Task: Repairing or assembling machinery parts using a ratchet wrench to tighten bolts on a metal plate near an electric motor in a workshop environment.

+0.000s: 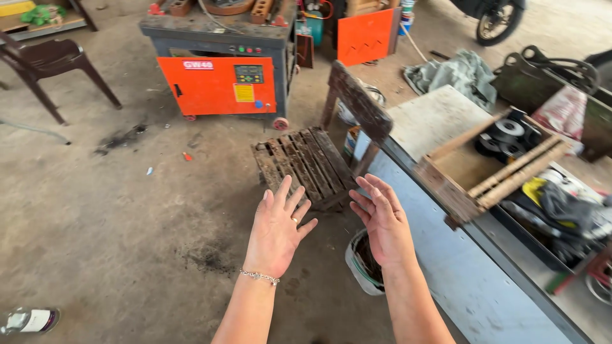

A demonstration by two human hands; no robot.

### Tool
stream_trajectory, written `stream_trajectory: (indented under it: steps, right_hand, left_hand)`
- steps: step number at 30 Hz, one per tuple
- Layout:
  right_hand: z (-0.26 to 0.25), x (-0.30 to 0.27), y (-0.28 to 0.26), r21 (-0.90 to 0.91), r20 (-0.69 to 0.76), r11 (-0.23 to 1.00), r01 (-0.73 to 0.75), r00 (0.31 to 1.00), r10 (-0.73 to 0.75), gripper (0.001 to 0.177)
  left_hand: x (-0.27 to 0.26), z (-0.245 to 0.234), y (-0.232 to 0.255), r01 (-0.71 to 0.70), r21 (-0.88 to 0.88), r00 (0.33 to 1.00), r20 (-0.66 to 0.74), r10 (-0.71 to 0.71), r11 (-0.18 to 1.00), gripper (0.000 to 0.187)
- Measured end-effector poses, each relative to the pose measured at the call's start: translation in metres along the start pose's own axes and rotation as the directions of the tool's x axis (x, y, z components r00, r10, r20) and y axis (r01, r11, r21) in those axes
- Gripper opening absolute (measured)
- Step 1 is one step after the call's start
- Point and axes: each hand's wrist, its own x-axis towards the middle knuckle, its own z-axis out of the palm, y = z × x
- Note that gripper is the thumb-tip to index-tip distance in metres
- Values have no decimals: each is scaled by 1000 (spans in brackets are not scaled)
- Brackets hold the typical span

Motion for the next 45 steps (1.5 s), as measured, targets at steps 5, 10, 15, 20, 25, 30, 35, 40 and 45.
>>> stream_trajectory:
  steps: [5,10,15,20,25,30,35,40,45]
  right_hand:
    - [47,58,40,1,63,1000,-13,998,12,44]
    - [113,123,85,22,82,1000,-8,997,6,42]
    - [188,182,124,29,81,1000,2,997,-4,38]
    - [243,239,150,27,59,1000,-3,998,2,35]
    - [271,313,188,38,36,999,-30,999,29,31]
    - [287,412,229,49,53,998,-29,998,26,28]
    - [318,530,238,40,48,999,-34,998,32,27]
    - [341,635,240,32,43,999,-31,999,30,26]
    - [352,712,250,26,-20,999,-29,999,30,25]
  left_hand:
    - [32,-51,41,-18,-5,999,-45,18,1000,91]
    - [83,-106,107,-15,-4,999,-41,15,1000,90]
    - [131,-164,169,19,38,999,-51,-17,999,91]
    - [173,-206,219,42,128,996,-89,-30,991,86]
    - [234,-248,250,81,144,987,-153,-59,986,76]
    - [323,-290,280,117,202,981,-176,-81,972,72]
    - [435,-324,317,113,199,981,-180,-77,973,75]
    - [530,-345,356,117,176,977,-198,-82,977,78]
    - [612,-372,375,118,174,985,-147,-92,978,83]
